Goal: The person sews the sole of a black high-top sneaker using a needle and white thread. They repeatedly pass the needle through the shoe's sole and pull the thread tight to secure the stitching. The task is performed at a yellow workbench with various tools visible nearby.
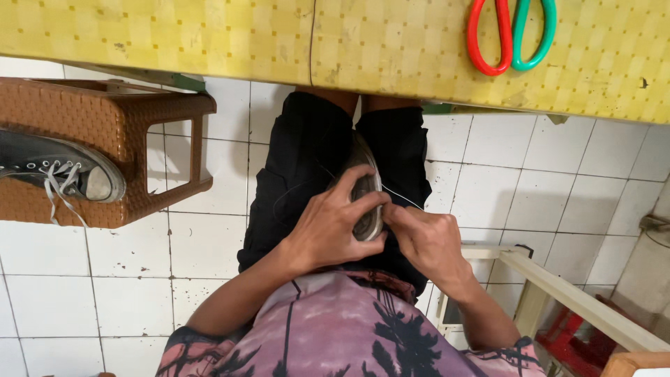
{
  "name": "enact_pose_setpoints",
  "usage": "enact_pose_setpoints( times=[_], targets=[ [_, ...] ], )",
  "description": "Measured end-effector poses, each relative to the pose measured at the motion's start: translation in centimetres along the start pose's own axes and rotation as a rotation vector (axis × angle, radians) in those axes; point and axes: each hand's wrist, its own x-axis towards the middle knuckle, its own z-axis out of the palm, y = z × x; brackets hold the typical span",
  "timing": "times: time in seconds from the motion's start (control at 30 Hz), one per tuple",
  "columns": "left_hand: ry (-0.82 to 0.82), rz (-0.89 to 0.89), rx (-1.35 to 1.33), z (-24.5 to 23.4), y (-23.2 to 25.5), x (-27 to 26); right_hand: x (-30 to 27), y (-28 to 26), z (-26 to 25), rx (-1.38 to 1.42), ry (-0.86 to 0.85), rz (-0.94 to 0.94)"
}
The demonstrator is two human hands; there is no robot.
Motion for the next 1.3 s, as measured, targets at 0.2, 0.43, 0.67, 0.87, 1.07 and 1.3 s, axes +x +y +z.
enact_pose_setpoints(
  times=[0.2, 0.43, 0.67, 0.87, 1.07, 1.3],
  targets=[
    [0.007, 0.004, -0.041, -0.1, 0.4, 0.1, -2.1, 0.6, -2.3, -0.137, 0.126, -0.020],
    [0.041, -0.030, -0.195, -1.0, 0.2, -0.4, -3.3, 0.9, -1.9, 0.167, 0.232, 0.166],
    [0.241, 0.000, -0.176, -0.1, -0.5, -2.4, -1.1, -0.7, 3.3, 1.555, 0.160, -0.079],
    [0.357, 0.189, 0.071, 0.5, -1.1, -4.0, 0.2, -1.6, 3.1, 1.467, 0.154, 0.137],
    [0.342, 0.225, 0.186, -0.7, -0.9, -4.0, 0.2, -1.9, 1.8, 1.196, 0.212, 0.205],
    [0.323, 0.199, 0.094, 0.4, -1.2, -4.1, 0.4, -2.4, 3.1, 1.457, 0.230, 0.162]
  ],
)
